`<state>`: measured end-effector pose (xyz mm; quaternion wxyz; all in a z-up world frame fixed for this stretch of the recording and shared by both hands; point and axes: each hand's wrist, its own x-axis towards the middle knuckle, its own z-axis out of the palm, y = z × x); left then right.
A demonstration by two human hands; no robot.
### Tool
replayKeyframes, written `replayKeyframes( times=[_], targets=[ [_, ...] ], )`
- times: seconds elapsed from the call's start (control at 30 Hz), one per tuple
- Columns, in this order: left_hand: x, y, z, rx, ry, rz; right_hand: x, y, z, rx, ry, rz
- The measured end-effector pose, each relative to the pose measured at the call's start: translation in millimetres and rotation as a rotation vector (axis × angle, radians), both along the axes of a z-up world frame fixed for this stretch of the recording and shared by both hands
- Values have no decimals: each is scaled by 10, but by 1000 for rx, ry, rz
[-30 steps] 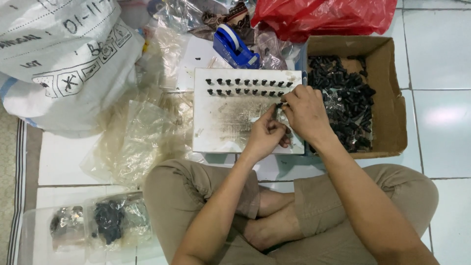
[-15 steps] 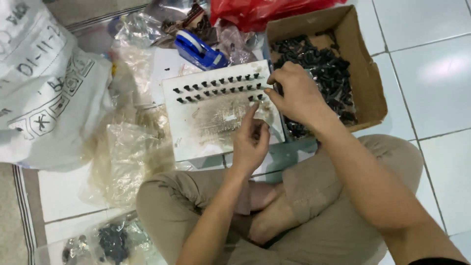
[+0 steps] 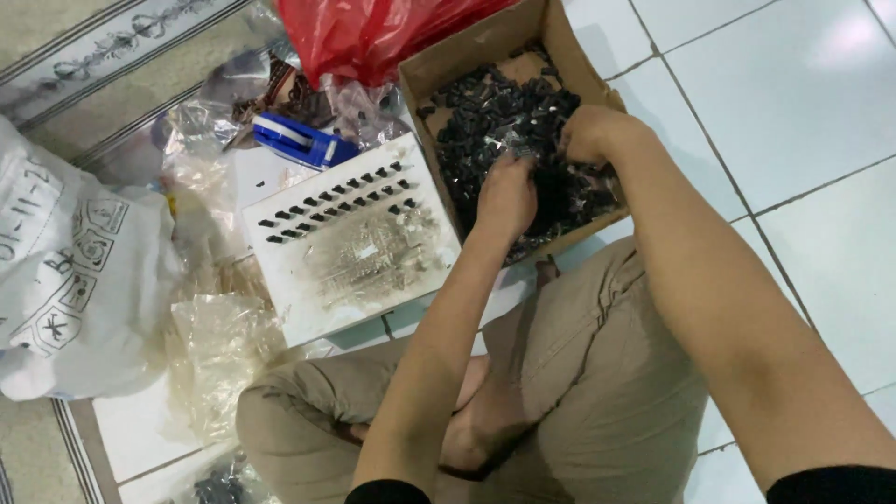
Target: The person sits on the floor and repeatedly picks up small black plastic components from a cardboard box. They join two pieces together by hand and place the assembled unit into a white tray with multiple slots. The process is repeated continuously as the tray gradually fills.
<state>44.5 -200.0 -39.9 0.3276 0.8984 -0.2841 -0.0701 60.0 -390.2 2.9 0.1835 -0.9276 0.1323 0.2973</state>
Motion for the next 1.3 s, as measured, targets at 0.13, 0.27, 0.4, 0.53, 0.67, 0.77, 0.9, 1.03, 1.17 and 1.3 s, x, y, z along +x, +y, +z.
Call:
replayKeyframes(
  times=[0.13,0.27,0.4,0.53,0.67,0.77,0.9,1.03,1.17,1.3],
  targets=[
    [122,-253,-189,28,-96,-62,83,-189,-459,19,-4,-24],
    [183,-424,-489,211,-159,-104,275,-399,-1171,17,50,-45],
    [255,-481,-789,239,-260,-87,382,-390,-1392,-4,43,-55],
    [257,-357,-608,291,-279,26,259,-169,-1199,22,11,-104],
    [337,-164,-399,310,20,80,193,199,-464,41,-80,-99],
    [334,-68,-234,140,198,126,183,445,-197,62,-123,-100],
    [373,-4,-254,-89,421,272,117,587,18,241,-107,-223],
    [331,51,-73,-137,526,280,161,484,25,253,-101,-155],
    [321,50,-316,-172,623,321,123,543,85,188,-27,-136],
    [258,39,-390,-197,673,295,98,558,76,154,-18,-129]
  ],
)
